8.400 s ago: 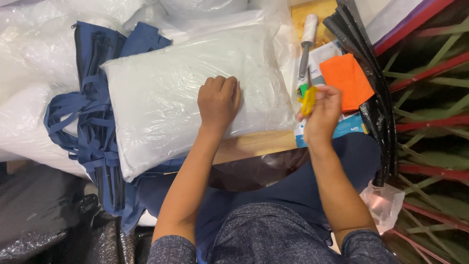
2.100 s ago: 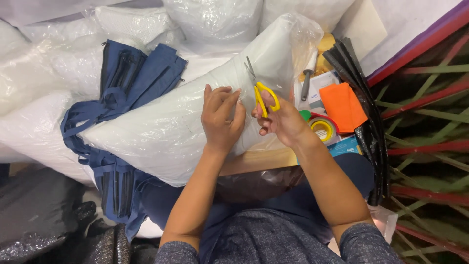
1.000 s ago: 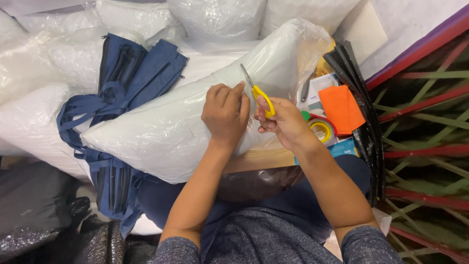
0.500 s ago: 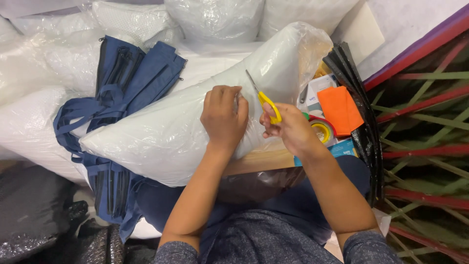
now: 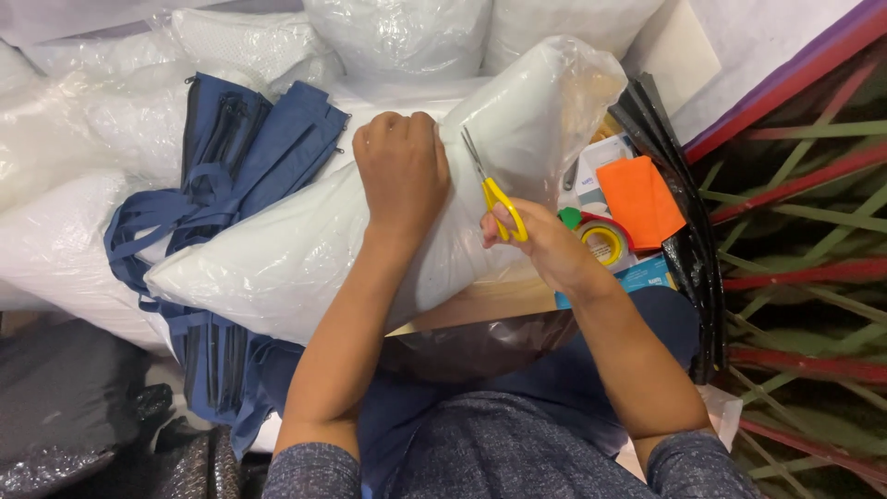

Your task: Unpacking a white pillow from a black bubble mailer and repacking it into a clear plastic bag using scissors.

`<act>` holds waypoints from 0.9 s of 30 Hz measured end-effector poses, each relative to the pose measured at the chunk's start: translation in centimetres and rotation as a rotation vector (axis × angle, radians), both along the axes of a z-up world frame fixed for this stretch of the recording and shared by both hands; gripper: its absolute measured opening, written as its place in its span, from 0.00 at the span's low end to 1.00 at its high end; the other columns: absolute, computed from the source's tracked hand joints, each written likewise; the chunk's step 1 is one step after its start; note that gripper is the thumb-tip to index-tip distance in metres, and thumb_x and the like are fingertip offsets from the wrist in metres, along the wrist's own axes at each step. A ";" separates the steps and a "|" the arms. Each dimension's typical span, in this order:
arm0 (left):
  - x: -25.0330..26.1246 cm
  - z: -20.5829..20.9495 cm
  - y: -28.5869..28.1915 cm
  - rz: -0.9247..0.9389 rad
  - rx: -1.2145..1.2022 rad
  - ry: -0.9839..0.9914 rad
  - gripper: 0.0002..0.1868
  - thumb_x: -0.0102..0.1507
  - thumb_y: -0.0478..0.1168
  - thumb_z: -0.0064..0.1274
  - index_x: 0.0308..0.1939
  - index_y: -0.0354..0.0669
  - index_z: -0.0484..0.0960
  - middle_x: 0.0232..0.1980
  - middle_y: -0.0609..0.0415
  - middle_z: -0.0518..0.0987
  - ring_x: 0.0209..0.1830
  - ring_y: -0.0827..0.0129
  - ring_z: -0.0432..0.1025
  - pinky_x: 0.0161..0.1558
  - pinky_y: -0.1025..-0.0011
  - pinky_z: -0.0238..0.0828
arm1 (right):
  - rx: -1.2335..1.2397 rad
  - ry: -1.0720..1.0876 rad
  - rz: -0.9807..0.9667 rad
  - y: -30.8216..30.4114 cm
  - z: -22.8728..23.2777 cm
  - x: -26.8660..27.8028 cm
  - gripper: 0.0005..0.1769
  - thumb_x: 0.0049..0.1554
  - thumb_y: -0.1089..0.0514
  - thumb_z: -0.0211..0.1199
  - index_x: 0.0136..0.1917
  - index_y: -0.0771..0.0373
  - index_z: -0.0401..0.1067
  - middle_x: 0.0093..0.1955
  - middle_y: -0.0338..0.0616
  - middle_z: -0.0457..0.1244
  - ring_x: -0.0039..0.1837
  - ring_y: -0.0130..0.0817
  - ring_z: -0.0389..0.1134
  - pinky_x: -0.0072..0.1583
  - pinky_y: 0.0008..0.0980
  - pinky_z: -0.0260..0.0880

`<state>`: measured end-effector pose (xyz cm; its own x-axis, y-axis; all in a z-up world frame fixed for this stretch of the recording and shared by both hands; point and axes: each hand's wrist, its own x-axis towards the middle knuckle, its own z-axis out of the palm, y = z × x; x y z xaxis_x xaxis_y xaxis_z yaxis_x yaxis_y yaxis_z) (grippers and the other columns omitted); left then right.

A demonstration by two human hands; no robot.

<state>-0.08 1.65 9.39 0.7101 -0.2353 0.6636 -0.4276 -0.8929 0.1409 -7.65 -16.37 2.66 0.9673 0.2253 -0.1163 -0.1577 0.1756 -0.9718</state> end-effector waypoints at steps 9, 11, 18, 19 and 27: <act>-0.9 -1.3 -0.1 -0.001 -0.178 -0.015 0.05 0.67 0.35 0.47 0.37 0.42 0.77 0.24 0.55 0.73 0.25 0.65 0.73 0.32 0.70 0.70 | 0.041 -0.001 0.016 1.1 2.0 -0.8 0.25 0.66 0.40 0.53 0.40 0.63 0.70 0.43 0.41 0.62 0.51 0.31 0.66 0.66 0.36 0.65; -0.9 -1.5 -0.6 0.002 -0.213 -0.037 0.04 0.67 0.34 0.47 0.37 0.42 0.76 0.25 0.56 0.72 0.25 0.65 0.72 0.32 0.70 0.70 | 0.055 0.041 0.034 0.4 1.4 -0.1 0.26 0.66 0.38 0.52 0.40 0.61 0.70 0.41 0.43 0.63 0.49 0.35 0.68 0.65 0.40 0.67; -2.1 -1.5 -1.1 -0.017 -0.247 -0.106 0.05 0.68 0.35 0.46 0.37 0.43 0.75 0.31 0.56 0.73 0.30 0.65 0.73 0.36 0.69 0.72 | 0.111 0.161 0.163 -0.5 2.8 1.2 0.32 0.62 0.30 0.50 0.39 0.61 0.71 0.39 0.50 0.61 0.45 0.47 0.72 0.63 0.54 0.70; -2.0 -1.6 -1.1 -0.013 -0.247 -0.106 0.05 0.68 0.35 0.46 0.37 0.43 0.75 0.31 0.56 0.73 0.30 0.65 0.73 0.36 0.69 0.72 | 0.110 0.162 0.167 0.0 4.0 1.4 0.32 0.62 0.30 0.50 0.39 0.61 0.71 0.39 0.50 0.61 0.45 0.47 0.72 0.63 0.54 0.70; -2.7 -2.0 -1.4 -0.040 -0.215 -0.154 0.03 0.68 0.36 0.51 0.38 0.44 0.77 0.39 0.54 0.78 0.37 0.64 0.76 0.40 0.68 0.71 | -0.036 0.264 0.083 1.4 7.1 2.4 0.36 0.54 0.23 0.56 0.36 0.60 0.68 0.35 0.43 0.56 0.37 0.37 0.64 0.50 0.39 0.72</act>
